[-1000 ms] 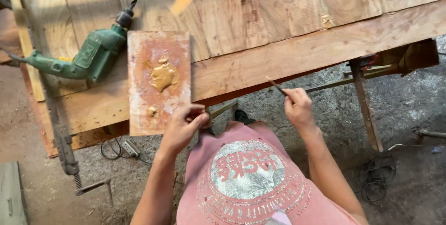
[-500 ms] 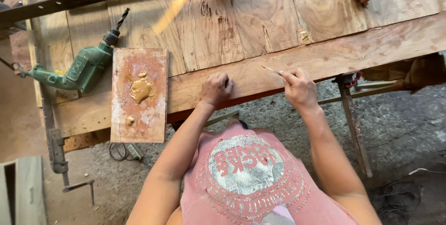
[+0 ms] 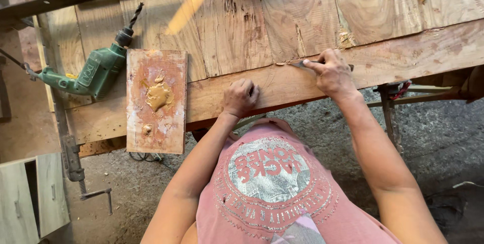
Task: The person scoops wood filler from a small board with a putty knife and presses it into cracks and holes in wooden panels on a workbench, working along the seams and moving the filler board as they go. At the end they carry the filler board and knife away from the bench.
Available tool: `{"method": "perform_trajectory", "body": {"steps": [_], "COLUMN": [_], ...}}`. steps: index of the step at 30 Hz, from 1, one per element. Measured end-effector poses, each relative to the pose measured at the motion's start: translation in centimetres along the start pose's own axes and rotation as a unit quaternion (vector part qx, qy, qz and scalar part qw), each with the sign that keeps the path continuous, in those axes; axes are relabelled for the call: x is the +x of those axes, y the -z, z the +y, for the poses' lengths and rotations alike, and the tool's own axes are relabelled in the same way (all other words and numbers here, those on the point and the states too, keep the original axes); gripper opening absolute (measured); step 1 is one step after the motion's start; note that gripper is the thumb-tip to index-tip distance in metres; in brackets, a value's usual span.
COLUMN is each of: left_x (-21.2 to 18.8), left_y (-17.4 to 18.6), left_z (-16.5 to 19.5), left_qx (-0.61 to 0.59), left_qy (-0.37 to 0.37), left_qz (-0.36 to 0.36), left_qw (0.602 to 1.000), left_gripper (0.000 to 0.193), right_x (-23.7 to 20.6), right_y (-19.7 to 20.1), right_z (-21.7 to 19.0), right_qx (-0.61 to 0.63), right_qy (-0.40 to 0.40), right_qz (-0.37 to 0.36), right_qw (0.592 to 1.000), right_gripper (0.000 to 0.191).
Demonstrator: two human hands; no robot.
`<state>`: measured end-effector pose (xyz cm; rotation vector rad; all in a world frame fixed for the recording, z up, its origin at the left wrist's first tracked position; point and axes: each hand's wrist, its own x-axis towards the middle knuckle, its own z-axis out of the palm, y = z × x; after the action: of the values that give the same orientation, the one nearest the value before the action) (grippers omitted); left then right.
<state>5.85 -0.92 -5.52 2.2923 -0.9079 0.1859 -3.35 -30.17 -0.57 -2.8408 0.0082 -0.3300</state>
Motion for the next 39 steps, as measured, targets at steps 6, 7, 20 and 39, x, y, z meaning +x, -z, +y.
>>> {"method": "perform_trajectory", "body": {"steps": [6,7,20,39], "left_x": [0.0,0.0,0.1,0.7], "left_y": [-0.3,-0.3,0.2,1.0], "left_z": [-0.2,-0.2,-0.2,0.4], "left_qx": [0.002,-0.001,-0.045,-0.08], "left_qy": [-0.011,-0.019,-0.032,-0.052], "left_qz": [0.004,0.001,-0.01,-0.013], "left_qw": [1.0,1.0,0.998,0.995], "left_gripper": [0.023,0.023,0.023,0.02], "right_x": [-1.5,-1.6,-4.1,0.1], "right_y": [-2.3,-2.7,-2.3,-4.6], "right_z": [-4.8,-5.4,-7.5,-13.0], "right_qx": [-0.019,-0.029,-0.02,0.103], "right_qy": [0.02,0.034,-0.277,-0.372], "right_qz": [0.051,0.068,-0.016,0.072], "right_qw": [0.998,0.997,0.96,0.92], "right_gripper": [0.04,0.043,0.034,0.039]}}
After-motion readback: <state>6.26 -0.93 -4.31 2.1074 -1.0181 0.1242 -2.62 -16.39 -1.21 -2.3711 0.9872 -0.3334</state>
